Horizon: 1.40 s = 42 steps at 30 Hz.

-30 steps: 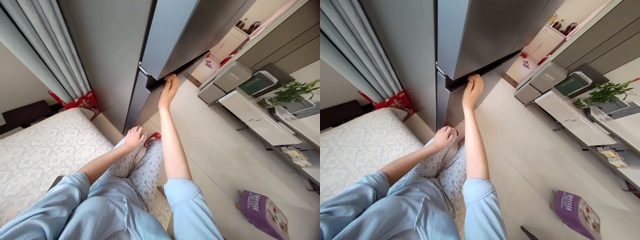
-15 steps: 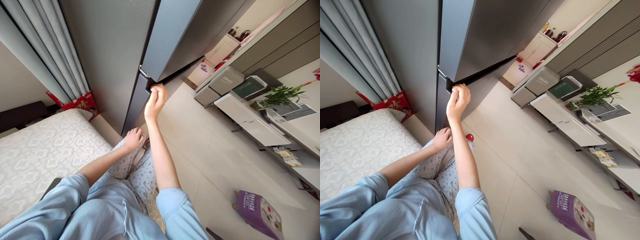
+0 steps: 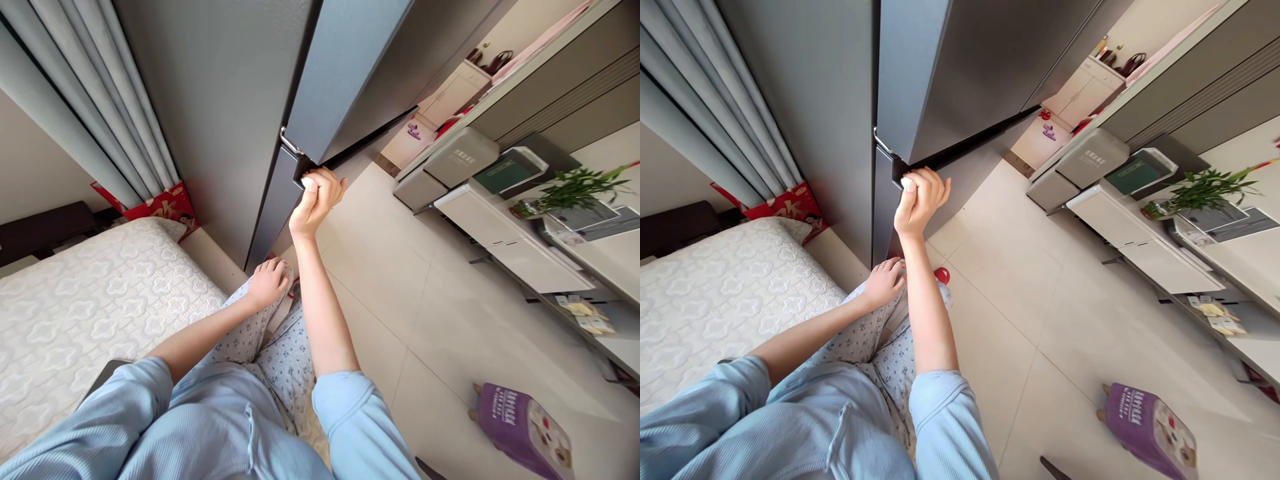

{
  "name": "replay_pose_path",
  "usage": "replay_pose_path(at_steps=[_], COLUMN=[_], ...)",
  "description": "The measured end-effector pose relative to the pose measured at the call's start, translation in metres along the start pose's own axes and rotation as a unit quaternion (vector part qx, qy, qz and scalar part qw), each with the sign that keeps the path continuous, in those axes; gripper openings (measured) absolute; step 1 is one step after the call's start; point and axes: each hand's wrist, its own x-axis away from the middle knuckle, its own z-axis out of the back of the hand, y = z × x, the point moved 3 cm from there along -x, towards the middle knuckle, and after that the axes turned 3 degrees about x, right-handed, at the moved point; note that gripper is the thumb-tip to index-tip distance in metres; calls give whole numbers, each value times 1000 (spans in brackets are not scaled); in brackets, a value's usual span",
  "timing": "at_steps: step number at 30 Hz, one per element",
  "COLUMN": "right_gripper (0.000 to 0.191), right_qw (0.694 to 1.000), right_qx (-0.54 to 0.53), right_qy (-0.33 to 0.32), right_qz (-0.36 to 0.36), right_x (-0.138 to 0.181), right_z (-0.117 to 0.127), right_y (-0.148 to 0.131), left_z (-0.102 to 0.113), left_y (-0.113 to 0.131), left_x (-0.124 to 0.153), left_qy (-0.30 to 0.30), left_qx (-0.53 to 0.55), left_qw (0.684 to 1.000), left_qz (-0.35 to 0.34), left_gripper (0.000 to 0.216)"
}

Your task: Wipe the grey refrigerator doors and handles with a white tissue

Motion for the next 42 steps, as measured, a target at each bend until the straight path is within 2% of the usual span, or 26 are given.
replay_pose_path(at_steps=[8,13,21,25,29,33,39,42], right_gripper=[40,37,51,50,56,57,65,61], right_qw=[997,996,997,997,995,995,993,993], right_qx=[-12,-17,6,20,42,28,32,23], right_qy=[-10,-4,-28,-30,-39,-42,-108,-97], right_qz=[77,87,66,64,83,90,24,60], right_x=[-4,-9,-13,-16,-21,-26,-31,-37], right_z=[0,-2,-5,-5,-5,-6,-12,-12], right_y=[13,18,37,40,45,60,93,104], left_z=[1,1,1,1,2,2,-1,-2], left_y=[-3,-3,-3,-3,-2,-2,-4,-4], left_x=[1,1,0,0,1,1,0,0], left_qy=[5,1,4,6,-2,-7,1,3], left_qx=[-4,-2,9,11,13,9,9,8], left_qw=[1000,1000,1000,1000,1000,1000,1000,1000], left_qz=[0,1,-1,-5,-2,0,-5,-3], left_gripper=[37,36,35,35,36,37,36,35])
